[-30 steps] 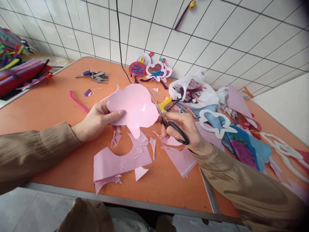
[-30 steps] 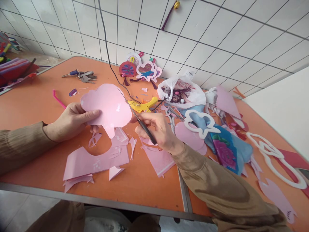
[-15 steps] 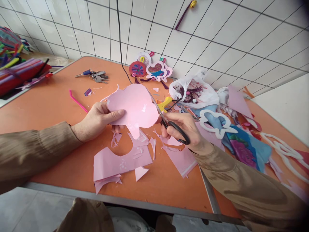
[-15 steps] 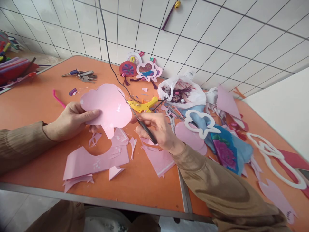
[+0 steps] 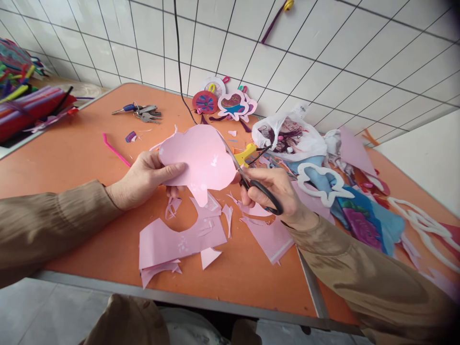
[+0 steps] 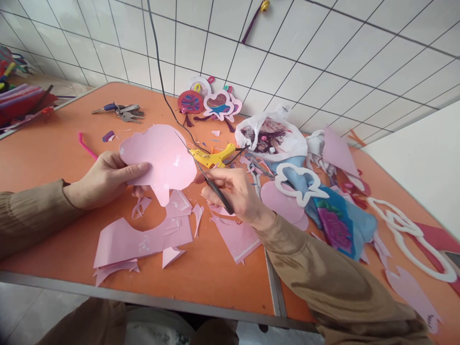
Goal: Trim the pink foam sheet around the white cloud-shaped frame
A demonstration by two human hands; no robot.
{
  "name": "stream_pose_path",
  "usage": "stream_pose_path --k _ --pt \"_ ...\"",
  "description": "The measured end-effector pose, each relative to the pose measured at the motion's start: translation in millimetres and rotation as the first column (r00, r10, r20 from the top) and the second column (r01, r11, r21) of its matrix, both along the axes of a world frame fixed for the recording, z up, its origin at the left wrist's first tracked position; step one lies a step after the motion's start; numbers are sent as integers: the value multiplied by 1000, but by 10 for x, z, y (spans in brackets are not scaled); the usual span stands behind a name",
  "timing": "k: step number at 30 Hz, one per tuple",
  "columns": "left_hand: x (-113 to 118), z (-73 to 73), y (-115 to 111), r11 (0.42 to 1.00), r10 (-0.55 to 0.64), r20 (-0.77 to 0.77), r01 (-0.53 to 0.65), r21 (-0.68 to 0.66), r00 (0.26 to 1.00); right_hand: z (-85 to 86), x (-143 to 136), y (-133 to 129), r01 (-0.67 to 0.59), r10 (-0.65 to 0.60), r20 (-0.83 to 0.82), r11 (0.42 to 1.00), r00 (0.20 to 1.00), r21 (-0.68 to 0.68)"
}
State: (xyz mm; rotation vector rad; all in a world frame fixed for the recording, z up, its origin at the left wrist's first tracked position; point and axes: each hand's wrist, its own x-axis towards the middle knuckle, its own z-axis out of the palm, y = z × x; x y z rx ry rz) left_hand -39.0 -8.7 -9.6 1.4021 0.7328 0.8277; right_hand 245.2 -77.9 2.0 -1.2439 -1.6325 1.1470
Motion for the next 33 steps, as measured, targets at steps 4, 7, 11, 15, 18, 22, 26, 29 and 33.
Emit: stream_pose_path --k 4,7,11,15,18,22,26,29,33 --pt "4 7 10 1000 -5 8 5 -3 1000 -10 10 12 -5 5 -34 1000 999 -2" --pt "1 14 10 1000 -7 10 7 -8 1000 20 -3 3 -5 4 -35 1000 999 -11" --pt "-5 30 9 1000 -7 -3 7 3 1000 115 -30 -52 16 -15 4 999 1000 -44" --pt "-7 33 15 1000 -6 -5 6 12 1000 181 -38 -93 17 -16 19 997 1000 -69" --pt "-9 16 28 1000 11 -9 -11 16 1000 186 -37 -94 16 -15 14 997 1000 -80" --pt "-16 -7 43 1000 12 -9 -12 26 1000 186 -39 -86 16 -14 22 997 1000 -82" --pt "-16 -9 43 999 12 -5 -12 32 1000 201 -36 -84 8 -5 37 997 999 -79" --pt "-14 -1 39 1000 15 -4 -15 25 1000 218 -31 -83 -1 5 51 997 999 -73" --pt "-10 6 39 999 45 10 -45 14 999 237 -25 -82 -15 21 81 997 997 -71"
